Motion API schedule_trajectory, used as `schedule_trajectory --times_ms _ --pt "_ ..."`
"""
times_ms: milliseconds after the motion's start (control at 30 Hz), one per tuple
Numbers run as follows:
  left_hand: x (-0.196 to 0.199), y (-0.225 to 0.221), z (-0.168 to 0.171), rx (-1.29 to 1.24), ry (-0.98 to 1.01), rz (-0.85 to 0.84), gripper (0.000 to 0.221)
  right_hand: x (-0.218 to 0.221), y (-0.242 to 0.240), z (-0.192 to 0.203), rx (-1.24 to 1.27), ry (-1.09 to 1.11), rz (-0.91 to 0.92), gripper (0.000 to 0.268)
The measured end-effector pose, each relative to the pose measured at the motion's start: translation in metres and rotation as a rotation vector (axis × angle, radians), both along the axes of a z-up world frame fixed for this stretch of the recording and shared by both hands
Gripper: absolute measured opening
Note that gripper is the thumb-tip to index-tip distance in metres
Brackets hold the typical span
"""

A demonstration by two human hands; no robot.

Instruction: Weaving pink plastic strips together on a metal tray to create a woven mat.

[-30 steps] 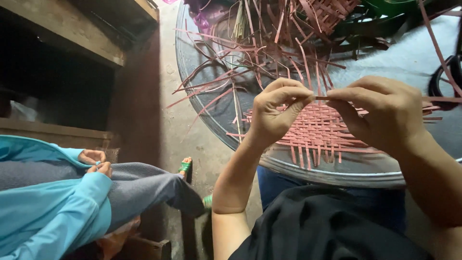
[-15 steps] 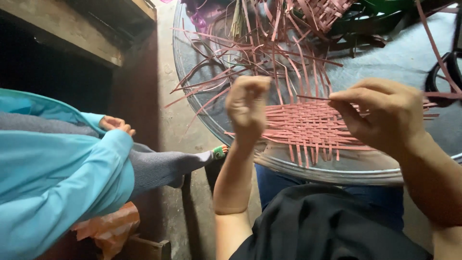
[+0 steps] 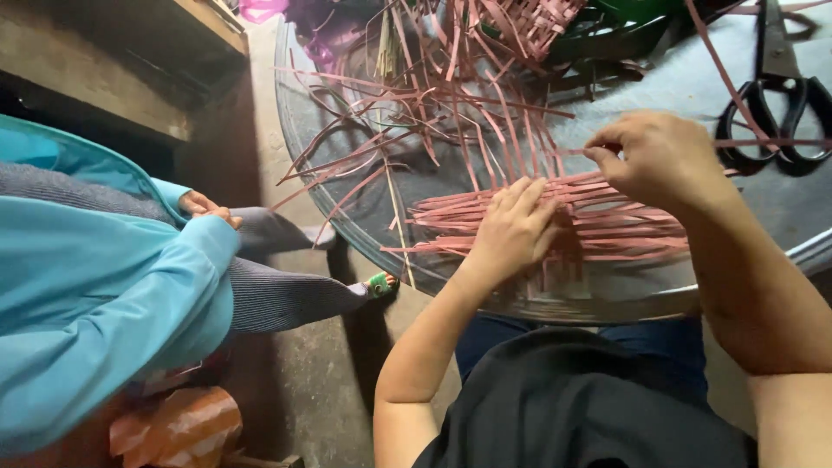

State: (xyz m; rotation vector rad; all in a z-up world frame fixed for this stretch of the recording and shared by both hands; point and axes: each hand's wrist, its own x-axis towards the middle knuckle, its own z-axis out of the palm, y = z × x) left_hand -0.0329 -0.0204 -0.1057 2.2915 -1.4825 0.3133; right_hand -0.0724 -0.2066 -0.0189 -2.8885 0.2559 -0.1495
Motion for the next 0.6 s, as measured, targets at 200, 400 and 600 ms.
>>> schedule_trajectory --times_ms 200,400,600 --pt "-0.001 0.001 0.0 -0.028 0.022 0.014 0.04 0.009 -0.008 0.005 0.081 0.334 -0.145 0.026" --pt "-0.002 0.002 0.006 -0.027 0.041 0.011 0.04 0.02 -0.016 -0.005 0.101 0.486 -0.2 0.03" --pt "-0.004 0.003 0.012 0.003 0.102 0.011 0.04 0.025 -0.007 -0.001 0.175 0.595 -0.233 0.04"
